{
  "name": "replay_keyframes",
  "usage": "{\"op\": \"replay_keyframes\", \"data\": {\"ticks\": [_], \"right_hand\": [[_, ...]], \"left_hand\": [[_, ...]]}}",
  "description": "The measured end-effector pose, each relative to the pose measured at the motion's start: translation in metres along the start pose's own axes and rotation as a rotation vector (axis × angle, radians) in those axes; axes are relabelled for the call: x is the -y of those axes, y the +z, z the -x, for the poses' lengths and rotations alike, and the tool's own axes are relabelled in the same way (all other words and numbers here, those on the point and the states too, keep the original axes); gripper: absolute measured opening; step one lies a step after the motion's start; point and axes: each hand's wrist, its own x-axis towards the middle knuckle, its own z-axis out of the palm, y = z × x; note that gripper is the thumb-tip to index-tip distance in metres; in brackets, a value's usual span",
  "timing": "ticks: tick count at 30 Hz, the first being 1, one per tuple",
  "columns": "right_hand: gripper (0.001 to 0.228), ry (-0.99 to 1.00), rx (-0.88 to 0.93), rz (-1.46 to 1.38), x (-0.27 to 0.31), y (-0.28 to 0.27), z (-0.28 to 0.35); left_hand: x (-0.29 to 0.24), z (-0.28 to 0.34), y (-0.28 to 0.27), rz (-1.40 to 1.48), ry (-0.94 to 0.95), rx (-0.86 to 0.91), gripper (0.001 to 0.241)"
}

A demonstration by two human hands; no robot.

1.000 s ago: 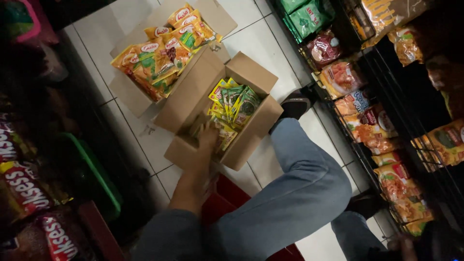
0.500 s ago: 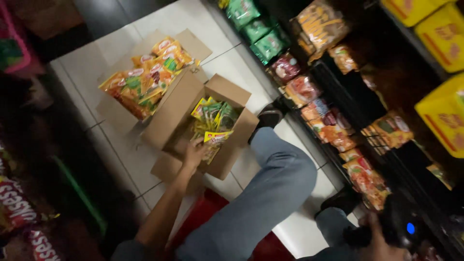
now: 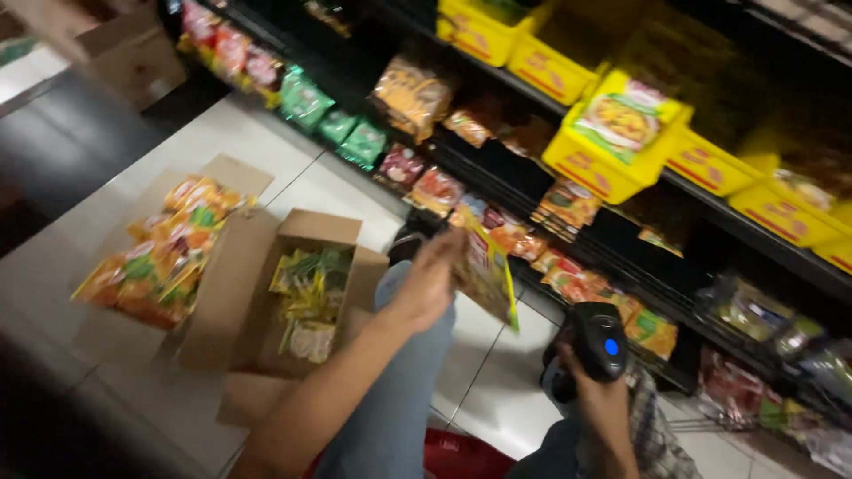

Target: The recorder is taking spice packets from a box on the floor and placing them into yellow bins on store shelves.

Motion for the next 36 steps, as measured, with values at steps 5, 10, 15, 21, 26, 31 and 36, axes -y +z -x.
{"op": "replay_keyframes", "data": {"ticks": [5,10,15,21,26,31,36], "right_hand": [[0.029,0.02,0.128,-0.169,-0.001,0.003,0.007],[0.035,0.038,-0.092,-0.171,-0.005,-0.001,0.007],[0.036,0.088,-0.162,-0.263,0.007,0.002,0.008],[0.028,0.056,-0.083,-0.206,0.013,0.002,0.006],[0.02,0.058,-0.291,-0.475,0.015,0.001,0.001],[0.018,0.027,-0.349,-0.503,0.013,0.0,0.004],[0.021,0.071,-0.294,-0.453,0.022,0.003,0.008]], "left_hand": [[0.066,-0.028,0.073,0.745,-0.705,0.697,0.044],[0.086,-0.036,0.107,0.664,-0.575,0.867,0.045],[0.107,-0.033,0.099,0.704,-0.637,0.734,0.048],[0.105,-0.018,0.078,0.407,-0.662,0.426,0.045],[0.065,0.009,0.102,0.497,-0.867,0.095,0.079],[0.06,0.014,0.095,0.494,-0.779,0.344,0.077],[0.058,0.011,0.091,0.057,-0.527,0.306,0.042]]}}
